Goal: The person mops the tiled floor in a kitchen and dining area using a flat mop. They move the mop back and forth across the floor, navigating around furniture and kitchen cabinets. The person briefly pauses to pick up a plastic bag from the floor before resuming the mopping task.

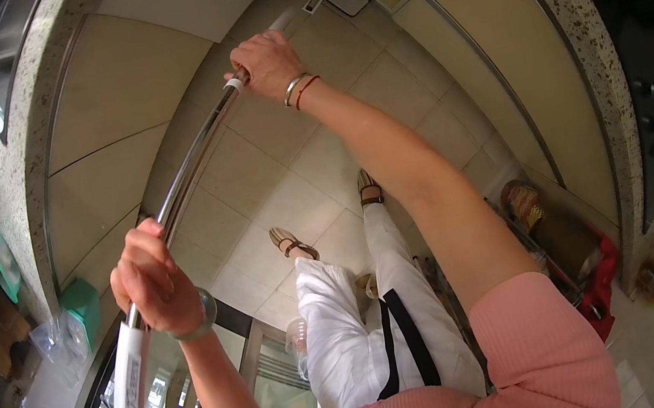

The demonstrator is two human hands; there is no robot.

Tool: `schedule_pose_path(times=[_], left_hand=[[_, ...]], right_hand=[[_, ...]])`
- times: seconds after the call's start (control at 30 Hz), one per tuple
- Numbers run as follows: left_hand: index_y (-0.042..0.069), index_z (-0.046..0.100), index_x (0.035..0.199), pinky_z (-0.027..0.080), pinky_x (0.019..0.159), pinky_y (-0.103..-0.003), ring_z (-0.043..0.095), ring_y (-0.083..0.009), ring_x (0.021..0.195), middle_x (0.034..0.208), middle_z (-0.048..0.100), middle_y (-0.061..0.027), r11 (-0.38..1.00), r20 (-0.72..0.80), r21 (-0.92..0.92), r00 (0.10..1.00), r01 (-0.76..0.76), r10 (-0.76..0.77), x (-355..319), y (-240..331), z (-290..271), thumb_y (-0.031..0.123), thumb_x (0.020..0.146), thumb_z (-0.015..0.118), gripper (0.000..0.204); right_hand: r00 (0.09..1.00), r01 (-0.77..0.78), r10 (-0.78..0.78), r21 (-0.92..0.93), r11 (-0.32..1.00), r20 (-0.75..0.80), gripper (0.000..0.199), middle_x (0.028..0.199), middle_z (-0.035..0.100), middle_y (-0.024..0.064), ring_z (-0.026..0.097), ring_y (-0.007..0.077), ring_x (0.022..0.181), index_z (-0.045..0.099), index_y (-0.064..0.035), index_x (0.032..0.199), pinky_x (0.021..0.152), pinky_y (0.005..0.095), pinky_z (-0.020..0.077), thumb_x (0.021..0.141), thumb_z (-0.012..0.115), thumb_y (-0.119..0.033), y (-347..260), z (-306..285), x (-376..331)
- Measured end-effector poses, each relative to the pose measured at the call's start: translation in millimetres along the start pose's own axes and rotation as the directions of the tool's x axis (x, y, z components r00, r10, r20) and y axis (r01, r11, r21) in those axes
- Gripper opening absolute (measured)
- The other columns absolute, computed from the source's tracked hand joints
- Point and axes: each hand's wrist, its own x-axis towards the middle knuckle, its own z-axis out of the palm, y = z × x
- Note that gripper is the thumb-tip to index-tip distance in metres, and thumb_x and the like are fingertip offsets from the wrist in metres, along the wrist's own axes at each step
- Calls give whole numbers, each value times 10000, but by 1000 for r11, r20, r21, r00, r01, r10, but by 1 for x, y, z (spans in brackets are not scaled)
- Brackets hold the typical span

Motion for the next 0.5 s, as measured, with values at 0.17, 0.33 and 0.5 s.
schedule_pose_path(times=[0.17, 0.33, 0.5], left_hand=[[137, 316, 592, 397, 781, -387, 364, -135, 569, 504, 318, -9, 1000, -56, -12, 998, 11, -12, 2, 4, 17, 159, 968, 408, 387], [145, 283, 595, 367, 760, -379, 329, -129, 566, 516, 309, 1, 1000, 18, -22, 1000, -8, 8, -7, 14, 22, 166, 978, 384, 396], [161, 282, 589, 357, 749, -368, 329, -123, 561, 513, 330, 10, 997, 88, -79, 996, 0, 7, -23, 32, 34, 178, 995, 378, 418]], right_hand=[[997, 53, -43, 184, 981, -59, 173, 653, 535, 29, 530, 256, 702, 490, -128, 659, 746, 352, 441, 766, 626, -111, 18, 13, -1], [995, 5, 20, 249, 968, -98, 172, 629, 536, 19, 528, 242, 673, 487, -125, 626, 730, 346, 438, 700, 633, -72, 9, -6, -20], [986, -24, 60, 228, 973, -154, 168, 610, 533, 17, 536, 242, 654, 488, -128, 605, 711, 337, 437, 674, 626, -60, 2, -35, -57]])
